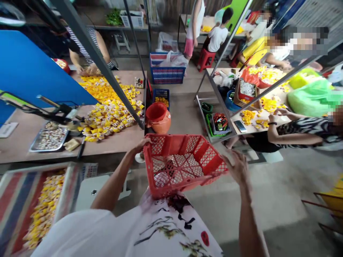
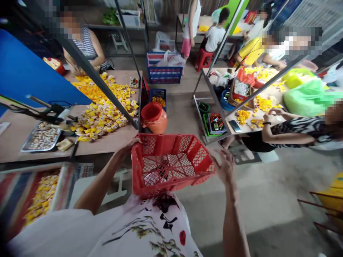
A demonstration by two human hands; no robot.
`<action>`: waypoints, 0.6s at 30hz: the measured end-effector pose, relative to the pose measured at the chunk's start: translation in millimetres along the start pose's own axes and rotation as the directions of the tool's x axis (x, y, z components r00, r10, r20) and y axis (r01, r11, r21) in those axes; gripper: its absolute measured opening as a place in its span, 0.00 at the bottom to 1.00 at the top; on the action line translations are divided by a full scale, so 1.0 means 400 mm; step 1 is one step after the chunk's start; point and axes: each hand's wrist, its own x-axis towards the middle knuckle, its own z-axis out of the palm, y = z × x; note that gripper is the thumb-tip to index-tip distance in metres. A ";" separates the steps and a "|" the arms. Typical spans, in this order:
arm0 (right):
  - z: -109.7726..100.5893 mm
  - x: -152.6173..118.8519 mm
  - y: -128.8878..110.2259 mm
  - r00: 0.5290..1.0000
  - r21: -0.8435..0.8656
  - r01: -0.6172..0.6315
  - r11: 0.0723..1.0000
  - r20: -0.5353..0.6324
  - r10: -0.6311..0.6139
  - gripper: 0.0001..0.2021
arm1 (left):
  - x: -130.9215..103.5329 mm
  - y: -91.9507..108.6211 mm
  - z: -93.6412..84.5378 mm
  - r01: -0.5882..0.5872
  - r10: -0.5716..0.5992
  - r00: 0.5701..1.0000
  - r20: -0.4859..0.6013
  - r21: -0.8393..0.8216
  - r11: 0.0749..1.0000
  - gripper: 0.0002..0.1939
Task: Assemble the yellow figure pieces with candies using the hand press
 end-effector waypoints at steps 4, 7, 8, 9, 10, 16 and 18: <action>0.023 0.209 0.206 0.786 0.071 -0.558 0.827 0.362 0.500 0.25 | 0.146 0.064 0.075 0.015 -0.015 0.999 0.046 0.005 1.000 0.19; 0.079 0.359 0.257 0.591 0.203 -0.743 0.638 0.647 0.482 0.20 | 0.303 0.151 0.116 -0.019 0.020 0.998 0.053 -0.018 1.000 0.19; 0.095 0.415 0.255 0.560 0.220 -0.772 0.597 0.680 0.474 0.19 | 0.361 0.190 0.129 -0.035 0.036 0.998 0.055 -0.025 0.999 0.19; 0.109 0.474 0.246 0.547 0.227 -0.788 0.573 0.687 0.479 0.18 | 0.418 0.234 0.143 -0.053 0.055 0.997 0.053 -0.034 0.998 0.18; 0.119 0.536 0.233 0.549 0.237 -0.792 0.563 0.681 0.485 0.17 | 0.473 0.282 0.155 -0.076 0.078 0.996 0.045 -0.050 0.996 0.17; 0.197 0.957 0.124 0.685 0.375 -0.706 0.600 0.577 0.445 0.17 | 0.710 0.551 0.152 -0.250 0.221 0.965 -0.138 -0.247 0.936 0.19; 0.267 1.106 0.078 0.741 0.440 -0.662 0.607 0.509 0.439 0.19 | 0.761 0.583 0.114 -0.302 0.210 0.937 -0.280 -0.344 0.889 0.18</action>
